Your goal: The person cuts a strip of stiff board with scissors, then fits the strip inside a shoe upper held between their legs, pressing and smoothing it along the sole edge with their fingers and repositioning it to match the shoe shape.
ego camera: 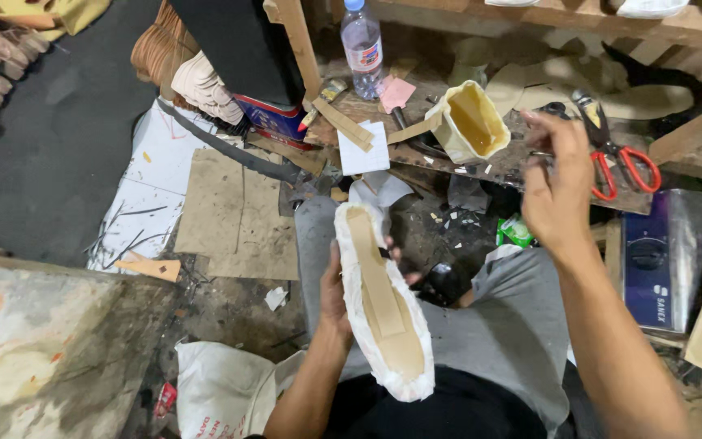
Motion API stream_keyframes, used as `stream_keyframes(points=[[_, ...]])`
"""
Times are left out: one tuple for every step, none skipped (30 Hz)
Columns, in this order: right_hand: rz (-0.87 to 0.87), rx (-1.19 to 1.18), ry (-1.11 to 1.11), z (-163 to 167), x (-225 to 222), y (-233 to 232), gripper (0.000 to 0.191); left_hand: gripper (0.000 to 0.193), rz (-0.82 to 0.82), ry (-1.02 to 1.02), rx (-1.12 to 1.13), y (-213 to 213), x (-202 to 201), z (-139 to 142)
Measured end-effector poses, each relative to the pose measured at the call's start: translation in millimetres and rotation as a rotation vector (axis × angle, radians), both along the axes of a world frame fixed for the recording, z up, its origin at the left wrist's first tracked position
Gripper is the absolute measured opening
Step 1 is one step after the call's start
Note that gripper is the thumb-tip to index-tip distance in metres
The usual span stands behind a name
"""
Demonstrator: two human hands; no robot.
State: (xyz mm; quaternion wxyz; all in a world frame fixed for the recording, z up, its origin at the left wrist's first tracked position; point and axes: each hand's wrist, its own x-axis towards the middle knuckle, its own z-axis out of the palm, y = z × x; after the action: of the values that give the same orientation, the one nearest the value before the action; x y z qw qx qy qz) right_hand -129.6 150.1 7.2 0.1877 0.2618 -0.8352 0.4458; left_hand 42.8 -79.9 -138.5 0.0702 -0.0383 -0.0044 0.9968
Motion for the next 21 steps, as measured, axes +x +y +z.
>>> stream_keyframes(points=[[0.002, 0.177, -0.019, -15.2, -27.4, 1.7, 0.067, 0.072, 0.0, 0.005, -0.093, -6.7, 10.1, 0.2], [0.005, 0.356, -0.042, -30.6, -50.6, 2.8, 0.078, 0.076, 0.001, 0.008, -0.185, -9.3, 21.8, -0.5], [-0.045, 0.532, -0.151, -47.5, -70.7, -2.2, 0.077, 0.075, 0.046, 0.023, -0.235, -9.3, 31.5, -2.8], [-0.092, 0.706, -0.262, -60.6, -87.2, -5.8, 0.077, 0.075, 0.095, 0.037, -0.286, -9.0, 40.9, -5.2], [-0.107, 0.795, -0.305, -70.7, -101.7, -9.0, 0.078, 0.075, 0.148, 0.048, -0.338, -8.5, 49.0, -8.2], [-0.12, 0.882, -0.346, -79.5, -115.2, -16.2, 0.079, 0.075, 0.155, -0.043, -0.313, -6.7, 54.4, -11.6], [-0.13, 0.969, -0.388, -86.7, -125.5, -23.5, 0.079, 0.075, 0.166, -0.137, -0.289, -4.4, 59.4, -14.4], [-0.138, 1.002, -0.403, -92.2, -134.8, -30.0, 0.076, 0.075, 0.177, -0.229, -0.267, -3.7, 62.3, -16.9], [-0.148, 1.034, -0.416, -96.0, -143.5, -36.1, 0.073, 0.072, 0.194, -0.245, -0.302, -4.5, 63.9, -18.5], [-0.158, 1.065, -0.433, -99.2, -150.8, -41.0, 0.07, 0.069, 0.209, -0.263, -0.337, -6.2, 65.2, -19.2], [-0.14, 1.098, -0.382, -100.3, -157.8, -43.4, 0.059, 0.067, 0.222, -0.282, -0.372, -7.8, 66.2, -18.8], [-0.122, 1.13, -0.332, -100.1, -163.5, -42.7, 0.049, 0.069, 0.181, -0.223, -0.274, -10.8, 66.8, -17.1], [-0.105, 1.161, -0.282, -100.1, -165.8, -40.3, 0.042, 0.072, 0.14, -0.163, -0.176, -15.6, 67.2, -14.6], [-0.111, 1.121, -0.262, -98.4, -166.7, -36.5, 0.036, 0.075, 0.098, -0.1, -0.077, -19.8, 66.2, -11.2], [-0.117, 1.08, -0.241, -94.0, -165.1, -30.0, 0.034, 0.076, 0.115, -0.171, -0.103, -23.2, 64.5, -6.9], [-0.121, 1.043, -0.224, -89.3, -158.4, -23.9, 0.037, 0.078, 0.131, -0.247, -0.125, -25.4, 63.2, -1.7], [-0.093, 0.973, -0.141, -83.4, -147.6, -18.2, 0.032, 0.079, 0.144, -0.326, -0.147, -25.7, 61.8, 4.0], [-0.064, 0.898, -0.059, -73.7, -133.8, -12.2, 0.027, 0.078, 0.167, -0.273, -0.222, -24.9, 59.6, 10.7], [-0.035, 0.819, 0.023, -63.8, -118.0, -12.7, 0.023, 0.077, 0.191, -0.22, -0.298, -22.6, 56.6, 17.8], [0.001, 0.756, -0.009, -51.9, -100.2, -15.9, 0.02, 0.076, 0.217, -0.164, -0.375, -20.2, 52.0, 25.1], [0.042, 0.691, -0.04, -36.8, -79.4, -17.6, 0.02, 0.078, 0.237, -0.135, -0.447, -17.7, 46.4, 33.5]])
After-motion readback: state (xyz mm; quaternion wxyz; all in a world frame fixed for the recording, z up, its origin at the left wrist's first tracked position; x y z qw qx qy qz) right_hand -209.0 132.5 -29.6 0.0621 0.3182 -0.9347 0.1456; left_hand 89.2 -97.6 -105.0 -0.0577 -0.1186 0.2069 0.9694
